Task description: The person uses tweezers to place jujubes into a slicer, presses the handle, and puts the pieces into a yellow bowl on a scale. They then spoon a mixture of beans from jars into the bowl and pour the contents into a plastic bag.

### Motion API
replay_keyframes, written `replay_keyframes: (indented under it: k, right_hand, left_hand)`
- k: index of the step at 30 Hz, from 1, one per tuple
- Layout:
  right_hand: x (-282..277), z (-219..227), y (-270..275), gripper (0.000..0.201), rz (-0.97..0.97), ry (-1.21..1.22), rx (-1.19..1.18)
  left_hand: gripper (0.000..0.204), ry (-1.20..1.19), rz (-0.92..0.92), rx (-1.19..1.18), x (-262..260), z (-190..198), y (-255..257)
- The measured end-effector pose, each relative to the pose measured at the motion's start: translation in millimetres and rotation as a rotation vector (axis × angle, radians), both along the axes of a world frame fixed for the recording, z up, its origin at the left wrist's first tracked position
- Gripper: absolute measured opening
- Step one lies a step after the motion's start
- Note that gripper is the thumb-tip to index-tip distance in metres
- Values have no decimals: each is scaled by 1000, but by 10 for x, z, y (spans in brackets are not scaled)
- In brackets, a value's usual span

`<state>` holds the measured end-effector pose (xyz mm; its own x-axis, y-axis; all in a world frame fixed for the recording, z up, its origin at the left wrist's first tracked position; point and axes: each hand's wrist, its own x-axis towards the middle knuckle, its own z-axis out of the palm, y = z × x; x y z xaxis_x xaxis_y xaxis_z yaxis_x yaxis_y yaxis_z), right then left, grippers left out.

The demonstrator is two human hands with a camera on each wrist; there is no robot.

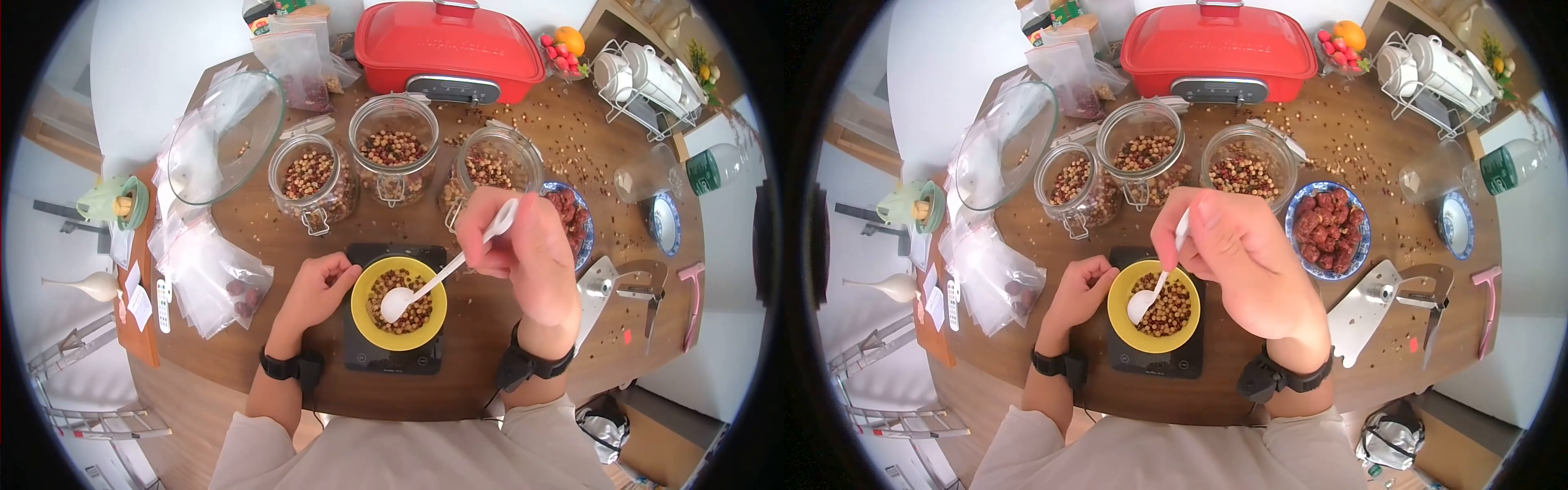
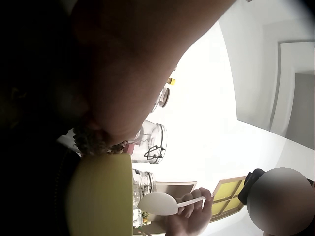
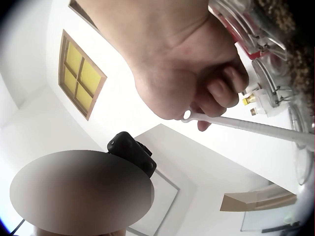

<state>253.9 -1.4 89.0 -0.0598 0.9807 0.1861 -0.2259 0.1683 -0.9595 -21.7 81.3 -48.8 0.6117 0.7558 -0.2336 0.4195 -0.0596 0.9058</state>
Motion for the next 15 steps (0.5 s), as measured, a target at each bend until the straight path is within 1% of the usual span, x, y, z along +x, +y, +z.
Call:
replay_keyframes:
  k: [2,5,6,7,9,11,12,15]
  right_hand:
    - [1,17,9,59,-62,-14,10]
    - [25,20,-2,63,-214,88,22]
    - [25,-27,14,64,-323,193,73]
    - [57,-5,9,62,-401,293,135]
    - [136,16,20,57,-505,509,367]
    - [209,112,-78,45,-678,563,389]
    - [254,147,-79,53,-822,626,379]
    - [392,148,-91,53,-1087,541,375]
  left_hand:
    - [21,-2,7,-11,0,-1,-3]
    - [23,-15,44,37,58,65,-23]
    - [23,-29,50,33,50,18,-20]
    - [23,-45,55,31,22,-72,-19]
    - [24,-50,56,29,12,-96,-12]
    - [24,-25,49,28,13,-50,-12]
    - [24,-31,49,22,16,-43,-12]
    - [24,-39,49,4,28,-18,-14]
